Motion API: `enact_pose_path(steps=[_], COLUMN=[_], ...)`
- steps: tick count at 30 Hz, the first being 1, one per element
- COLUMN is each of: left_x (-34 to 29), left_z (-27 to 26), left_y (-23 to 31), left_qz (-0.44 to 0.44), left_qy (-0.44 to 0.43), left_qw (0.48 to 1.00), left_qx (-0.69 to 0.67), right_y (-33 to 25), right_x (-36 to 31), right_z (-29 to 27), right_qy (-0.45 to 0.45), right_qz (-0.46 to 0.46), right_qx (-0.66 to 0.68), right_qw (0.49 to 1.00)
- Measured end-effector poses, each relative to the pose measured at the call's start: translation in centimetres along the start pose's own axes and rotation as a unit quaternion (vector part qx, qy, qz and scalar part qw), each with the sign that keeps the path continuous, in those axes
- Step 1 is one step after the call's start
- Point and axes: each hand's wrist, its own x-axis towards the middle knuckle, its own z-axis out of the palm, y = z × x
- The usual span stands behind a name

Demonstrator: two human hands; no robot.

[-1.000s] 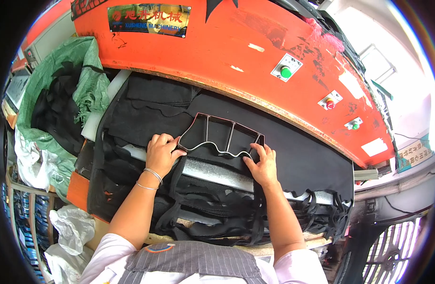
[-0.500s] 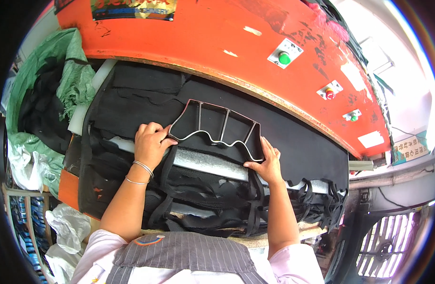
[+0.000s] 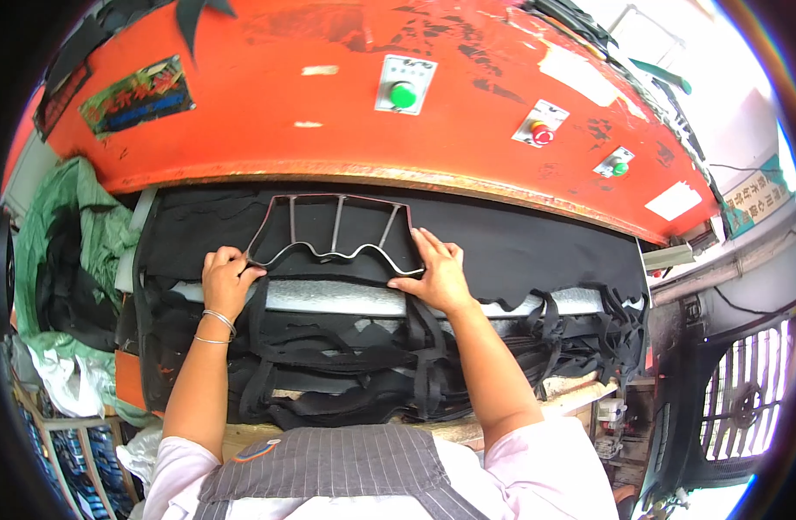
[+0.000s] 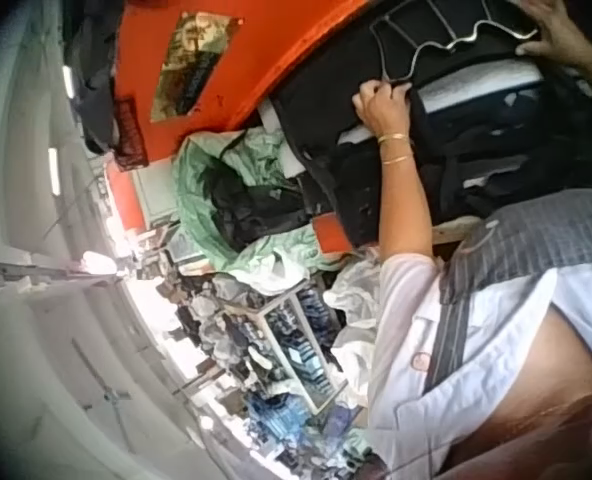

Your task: Cutting shapes from synthetic sheets using a metal template and an industrial clicker press.

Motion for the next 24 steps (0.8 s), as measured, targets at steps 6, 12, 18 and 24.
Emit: enact_pose_path(steps=[6,12,18,24], left_x=[-0.5,0.5,8.3,13.6], left_z=[-0.5,-4.6,-3.0,-5.5], left_y=[1.6,6.9,22.0,31.8], left_qz=[-0.005,-0.022,0.099,0.214], left_qy=[-0.027,0.049,-0.068,-0.049], left_qw=[0.998,0.999,0.961,0.922], left_qx=[0.059,0.010,-0.249,-0.318], right_y=[0.6,8.6,22.4,24.0], right_x=[-1.2,-5.7,1.1,4.7], right_z=[-1.1,-7.3,-25.8,-28.4], right_qy=[0.012,0.267,0.654,0.695], right_qz=[-0.011,0.008,0.107,0.198], right_qx=[-0.005,0.142,0.035,-0.003], right_qw=[1.000,0.953,0.748,0.691])
